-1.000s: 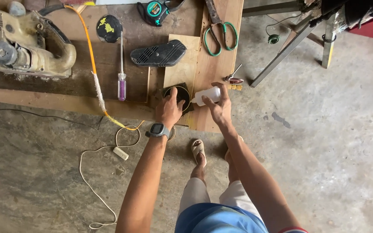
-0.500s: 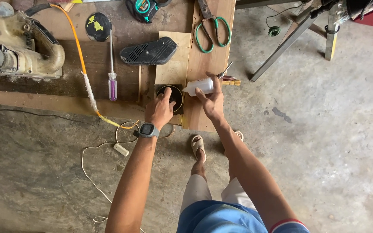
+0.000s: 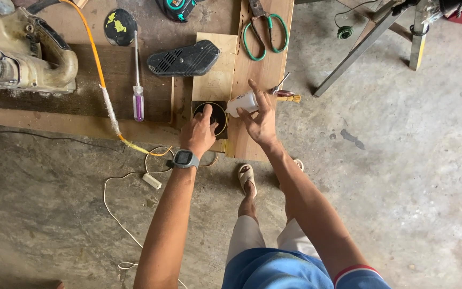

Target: Cutting a sanding disc to size and gluing it to a backing pad on a workbench.

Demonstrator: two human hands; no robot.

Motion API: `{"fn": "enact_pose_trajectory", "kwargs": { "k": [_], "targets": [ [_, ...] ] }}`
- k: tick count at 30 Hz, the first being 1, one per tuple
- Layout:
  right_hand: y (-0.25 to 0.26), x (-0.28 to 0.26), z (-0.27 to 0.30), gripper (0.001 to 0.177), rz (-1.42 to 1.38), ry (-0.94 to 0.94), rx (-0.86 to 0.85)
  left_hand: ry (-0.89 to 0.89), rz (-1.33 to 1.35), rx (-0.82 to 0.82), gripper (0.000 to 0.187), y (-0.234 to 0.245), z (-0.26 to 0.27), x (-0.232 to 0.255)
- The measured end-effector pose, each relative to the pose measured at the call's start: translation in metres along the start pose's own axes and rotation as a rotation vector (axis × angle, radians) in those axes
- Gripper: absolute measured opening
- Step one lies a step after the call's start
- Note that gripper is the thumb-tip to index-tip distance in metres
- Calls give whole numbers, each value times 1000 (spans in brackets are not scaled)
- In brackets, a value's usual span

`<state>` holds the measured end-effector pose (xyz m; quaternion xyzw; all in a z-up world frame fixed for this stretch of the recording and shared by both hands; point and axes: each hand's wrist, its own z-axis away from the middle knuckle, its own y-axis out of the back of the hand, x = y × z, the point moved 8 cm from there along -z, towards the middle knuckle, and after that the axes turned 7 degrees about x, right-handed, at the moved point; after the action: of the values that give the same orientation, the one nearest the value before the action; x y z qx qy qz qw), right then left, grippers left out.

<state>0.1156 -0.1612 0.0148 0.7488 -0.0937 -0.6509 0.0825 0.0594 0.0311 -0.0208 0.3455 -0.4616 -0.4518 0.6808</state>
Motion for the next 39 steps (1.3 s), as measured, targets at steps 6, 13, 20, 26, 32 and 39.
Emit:
{"fn": "enact_pose_trajectory", "kwargs": {
  "k": [6, 13, 20, 26, 32, 39],
  "targets": [
    [3, 6, 5, 77, -84, -74, 13, 20, 17, -10, 49, 1, 0, -1],
    [-8, -1, -6, 78, 5, 4, -1, 24, 1, -20, 48, 0, 0, 0],
    [-18, -4, -18, 78, 149, 3, -105, -140, -132, 5, 30, 0, -6, 2],
    [-22, -2, -27, 76, 193, -23, -176, -214, -204, 9, 38, -18, -6, -10],
    [-21, -16, -30, 72, 150, 39, -149, 73, -50, 261, 37, 6, 5, -1],
    [-32, -22, -39, 71, 162, 56, -178, 42, -119, 363, 26, -4, -4, 4]
  ]
}}
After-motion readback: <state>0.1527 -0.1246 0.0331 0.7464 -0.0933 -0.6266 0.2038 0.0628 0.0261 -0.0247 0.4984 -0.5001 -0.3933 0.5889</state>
